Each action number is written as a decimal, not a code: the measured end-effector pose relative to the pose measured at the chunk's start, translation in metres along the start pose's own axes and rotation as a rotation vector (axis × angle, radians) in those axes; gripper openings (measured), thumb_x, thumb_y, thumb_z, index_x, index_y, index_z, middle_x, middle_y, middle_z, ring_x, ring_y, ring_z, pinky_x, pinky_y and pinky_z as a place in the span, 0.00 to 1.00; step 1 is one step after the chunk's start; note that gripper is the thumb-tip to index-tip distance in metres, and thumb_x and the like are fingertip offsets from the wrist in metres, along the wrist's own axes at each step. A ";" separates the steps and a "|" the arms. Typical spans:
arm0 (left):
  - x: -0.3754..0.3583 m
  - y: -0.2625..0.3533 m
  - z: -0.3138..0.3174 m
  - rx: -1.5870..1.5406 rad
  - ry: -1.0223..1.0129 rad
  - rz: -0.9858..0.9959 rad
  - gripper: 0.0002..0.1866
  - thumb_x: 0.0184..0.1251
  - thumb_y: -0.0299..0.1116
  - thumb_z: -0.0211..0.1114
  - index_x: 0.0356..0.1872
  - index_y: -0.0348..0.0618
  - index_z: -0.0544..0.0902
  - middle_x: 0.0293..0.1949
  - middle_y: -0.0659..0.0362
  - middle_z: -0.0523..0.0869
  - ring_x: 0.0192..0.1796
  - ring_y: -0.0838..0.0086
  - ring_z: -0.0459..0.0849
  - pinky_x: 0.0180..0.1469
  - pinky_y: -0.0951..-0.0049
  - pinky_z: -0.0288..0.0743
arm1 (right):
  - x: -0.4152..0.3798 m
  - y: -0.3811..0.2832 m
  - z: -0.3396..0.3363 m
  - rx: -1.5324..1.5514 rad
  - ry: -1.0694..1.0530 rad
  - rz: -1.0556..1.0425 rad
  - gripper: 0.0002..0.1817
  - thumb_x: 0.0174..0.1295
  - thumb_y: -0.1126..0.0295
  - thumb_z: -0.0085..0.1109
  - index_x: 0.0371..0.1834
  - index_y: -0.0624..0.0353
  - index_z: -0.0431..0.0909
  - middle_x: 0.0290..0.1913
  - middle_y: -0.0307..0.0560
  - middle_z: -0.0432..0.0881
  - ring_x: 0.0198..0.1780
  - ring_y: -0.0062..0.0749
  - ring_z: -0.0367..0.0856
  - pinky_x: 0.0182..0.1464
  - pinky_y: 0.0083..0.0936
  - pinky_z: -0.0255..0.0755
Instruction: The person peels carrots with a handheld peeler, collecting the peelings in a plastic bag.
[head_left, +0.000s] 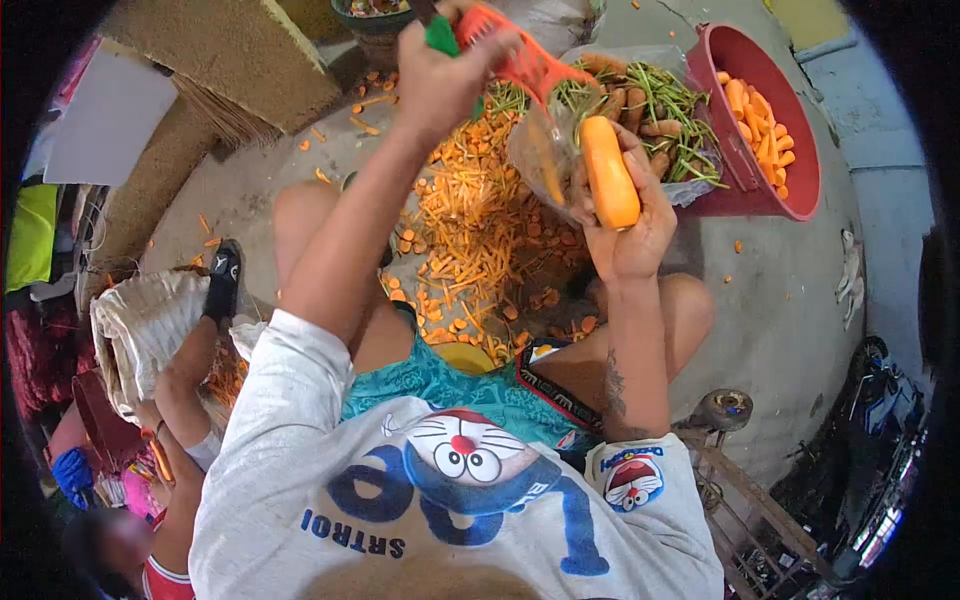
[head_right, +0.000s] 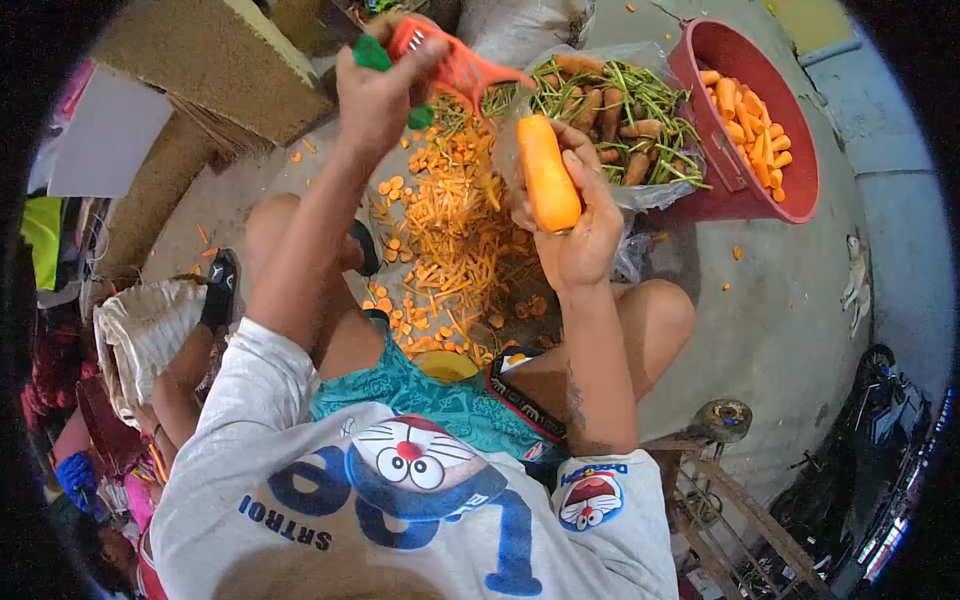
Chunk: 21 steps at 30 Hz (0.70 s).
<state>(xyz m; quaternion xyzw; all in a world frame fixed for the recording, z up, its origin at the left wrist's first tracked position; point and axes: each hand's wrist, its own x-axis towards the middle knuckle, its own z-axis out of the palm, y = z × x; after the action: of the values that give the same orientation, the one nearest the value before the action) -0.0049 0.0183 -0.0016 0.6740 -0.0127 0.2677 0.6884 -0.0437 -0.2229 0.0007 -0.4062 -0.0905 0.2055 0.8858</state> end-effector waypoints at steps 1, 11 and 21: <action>-0.019 0.018 0.014 -0.019 -0.085 -0.002 0.13 0.63 0.31 0.76 0.46 0.39 0.84 0.34 0.66 0.86 0.37 0.82 0.84 0.41 0.77 0.79 | 0.001 -0.001 0.000 0.030 0.092 0.009 0.24 0.73 0.62 0.47 0.68 0.63 0.67 0.57 0.48 0.80 0.52 0.31 0.83 0.49 0.28 0.79; 0.005 0.018 0.004 -0.113 -0.008 -0.019 0.05 0.73 0.27 0.68 0.42 0.39 0.81 0.34 0.59 0.87 0.35 0.77 0.87 0.38 0.72 0.81 | 0.000 0.001 -0.004 0.014 -0.028 0.000 0.24 0.72 0.62 0.49 0.67 0.63 0.67 0.52 0.47 0.80 0.45 0.29 0.82 0.37 0.23 0.74; -0.011 0.025 0.015 0.010 -0.165 0.112 0.10 0.68 0.31 0.73 0.44 0.40 0.82 0.34 0.62 0.87 0.35 0.80 0.85 0.37 0.75 0.80 | -0.002 -0.001 0.013 -0.116 0.136 -0.060 0.23 0.73 0.61 0.46 0.67 0.63 0.68 0.52 0.47 0.80 0.42 0.29 0.83 0.38 0.26 0.78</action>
<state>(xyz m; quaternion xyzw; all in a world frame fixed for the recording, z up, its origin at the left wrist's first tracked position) -0.0185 -0.0013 0.0183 0.6955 -0.1055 0.2494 0.6655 -0.0495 -0.2153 0.0103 -0.4670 -0.0539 0.1452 0.8706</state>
